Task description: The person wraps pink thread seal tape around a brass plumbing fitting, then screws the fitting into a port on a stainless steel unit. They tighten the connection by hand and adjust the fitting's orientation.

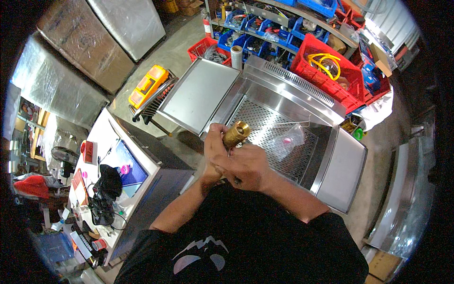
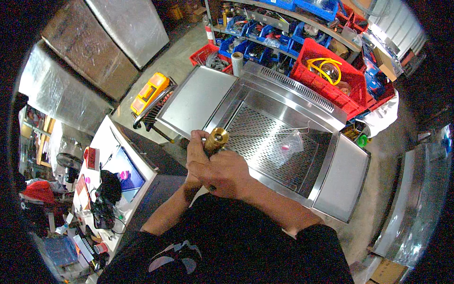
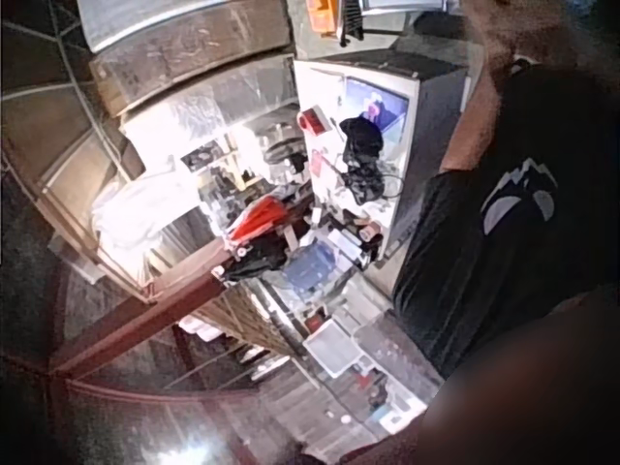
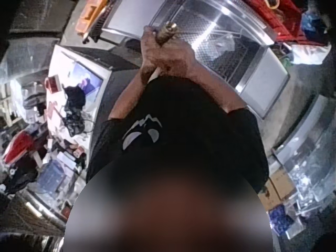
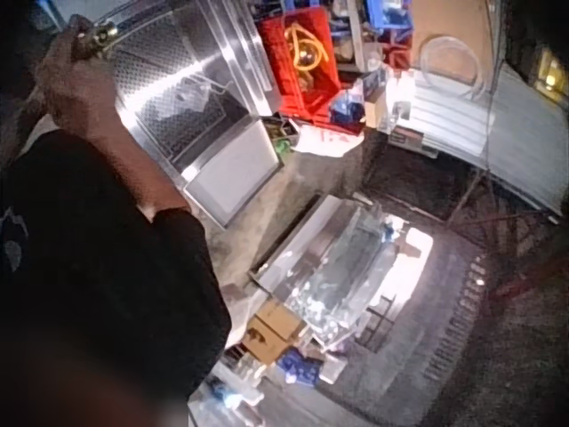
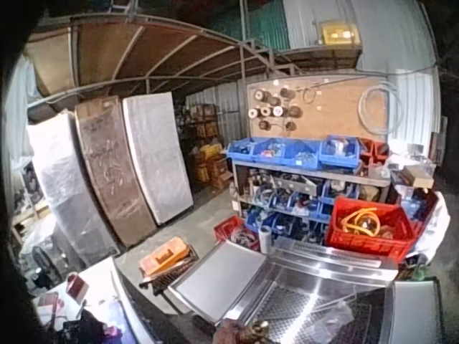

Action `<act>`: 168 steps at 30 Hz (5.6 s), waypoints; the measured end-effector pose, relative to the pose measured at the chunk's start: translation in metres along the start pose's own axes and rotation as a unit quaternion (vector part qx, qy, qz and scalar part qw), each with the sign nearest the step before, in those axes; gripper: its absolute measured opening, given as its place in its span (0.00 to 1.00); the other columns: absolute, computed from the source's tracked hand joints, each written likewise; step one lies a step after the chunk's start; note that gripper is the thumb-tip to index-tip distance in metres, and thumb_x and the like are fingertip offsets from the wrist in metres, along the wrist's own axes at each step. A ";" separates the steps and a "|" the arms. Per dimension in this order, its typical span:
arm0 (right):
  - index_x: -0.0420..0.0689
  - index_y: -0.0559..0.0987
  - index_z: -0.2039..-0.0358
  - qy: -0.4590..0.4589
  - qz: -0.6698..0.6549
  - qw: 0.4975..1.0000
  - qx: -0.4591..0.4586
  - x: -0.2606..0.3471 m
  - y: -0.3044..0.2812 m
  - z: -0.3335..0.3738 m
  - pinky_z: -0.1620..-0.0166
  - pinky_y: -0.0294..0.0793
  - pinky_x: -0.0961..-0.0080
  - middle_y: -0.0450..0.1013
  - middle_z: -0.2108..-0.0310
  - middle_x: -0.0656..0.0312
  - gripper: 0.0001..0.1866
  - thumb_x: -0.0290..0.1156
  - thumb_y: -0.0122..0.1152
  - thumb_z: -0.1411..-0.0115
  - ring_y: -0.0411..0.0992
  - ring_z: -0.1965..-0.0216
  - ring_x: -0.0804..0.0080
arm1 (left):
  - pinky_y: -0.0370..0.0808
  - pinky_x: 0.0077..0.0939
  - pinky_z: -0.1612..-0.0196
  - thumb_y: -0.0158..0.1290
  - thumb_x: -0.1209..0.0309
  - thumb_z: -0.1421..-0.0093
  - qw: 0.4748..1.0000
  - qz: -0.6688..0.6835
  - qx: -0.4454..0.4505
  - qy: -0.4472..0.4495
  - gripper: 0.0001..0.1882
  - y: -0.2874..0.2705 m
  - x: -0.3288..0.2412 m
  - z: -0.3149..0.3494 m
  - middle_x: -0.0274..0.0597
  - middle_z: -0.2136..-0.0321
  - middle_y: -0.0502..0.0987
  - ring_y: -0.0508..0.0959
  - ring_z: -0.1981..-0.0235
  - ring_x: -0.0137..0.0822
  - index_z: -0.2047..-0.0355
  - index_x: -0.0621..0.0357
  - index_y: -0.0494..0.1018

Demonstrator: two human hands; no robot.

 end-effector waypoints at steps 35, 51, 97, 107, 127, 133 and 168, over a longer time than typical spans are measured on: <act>0.46 0.75 0.69 -0.125 -0.012 0.989 0.078 -0.025 0.007 0.037 0.69 0.76 0.65 0.75 0.65 0.57 0.11 0.34 0.64 0.51 0.76 0.68 0.58 | 0.80 0.27 0.69 0.56 0.61 0.36 0.816 0.015 0.560 -0.141 0.16 0.034 0.057 0.074 0.40 0.65 0.78 0.79 0.71 0.26 0.54 0.59 0.74; 0.45 0.75 0.64 -0.101 0.074 0.984 0.128 -0.067 0.046 0.046 0.66 0.76 0.66 0.70 0.68 0.60 0.13 0.37 0.58 0.48 0.72 0.67 0.62 | 0.76 0.31 0.51 0.57 0.64 0.38 0.833 -0.161 0.528 0.043 0.14 0.055 0.066 0.028 0.43 0.58 0.82 0.80 0.54 0.36 0.56 0.57 0.79; 0.39 0.74 0.67 0.392 -0.156 0.905 0.049 -0.111 0.040 0.050 0.65 0.71 0.68 0.72 0.74 0.56 0.29 0.53 0.75 0.50 0.72 0.71 0.67 | 0.78 0.35 0.63 0.66 0.59 0.45 0.907 -0.258 0.312 0.115 0.27 0.004 0.001 0.034 0.53 0.61 0.81 0.83 0.63 0.46 0.51 0.62 0.73; 0.41 0.76 0.66 0.388 -0.312 0.867 -0.013 -0.124 0.034 0.055 0.62 0.71 0.74 0.71 0.71 0.64 0.25 0.47 0.77 0.50 0.69 0.67 0.75 | 0.79 0.33 0.50 0.71 0.66 0.50 0.951 -0.231 0.172 0.114 0.32 -0.007 -0.018 0.049 0.52 0.56 0.81 0.83 0.54 0.41 0.46 0.58 0.72; 0.45 0.68 0.41 0.485 -0.569 0.659 -0.086 -0.107 0.104 0.076 0.53 0.73 0.74 0.73 0.60 0.63 0.24 0.47 0.55 0.30 0.71 0.58 0.75 | 0.83 0.33 0.65 0.66 0.73 0.48 0.801 -0.340 0.030 0.492 0.21 -0.007 -0.035 0.078 0.49 0.51 0.79 0.85 0.62 0.46 0.53 0.47 0.78; 0.46 0.71 0.43 0.491 -0.588 0.640 -0.047 -0.101 0.111 0.078 0.52 0.73 0.74 0.71 0.58 0.63 0.25 0.53 0.50 0.29 0.69 0.55 0.74 | 0.83 0.32 0.65 0.64 0.75 0.46 0.772 -0.337 0.030 0.538 0.17 -0.004 -0.043 0.082 0.47 0.54 0.80 0.84 0.62 0.44 0.55 0.46 0.80; 0.46 0.69 0.49 0.381 -0.758 0.521 -0.094 -0.082 0.097 0.081 0.56 0.74 0.72 0.70 0.54 0.59 0.24 0.54 0.42 0.28 0.72 0.57 0.71 | 0.74 0.27 0.63 0.51 0.63 0.31 0.951 -0.090 0.291 -0.058 0.15 0.013 0.018 0.045 0.37 0.65 0.75 0.75 0.69 0.29 0.52 0.61 0.70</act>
Point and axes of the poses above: each hand's wrist, its own z-axis away from the middle knuckle, its own y-axis out of the palm, x = y × z, the point moved 8 cm from there along -z, towards the middle knuckle
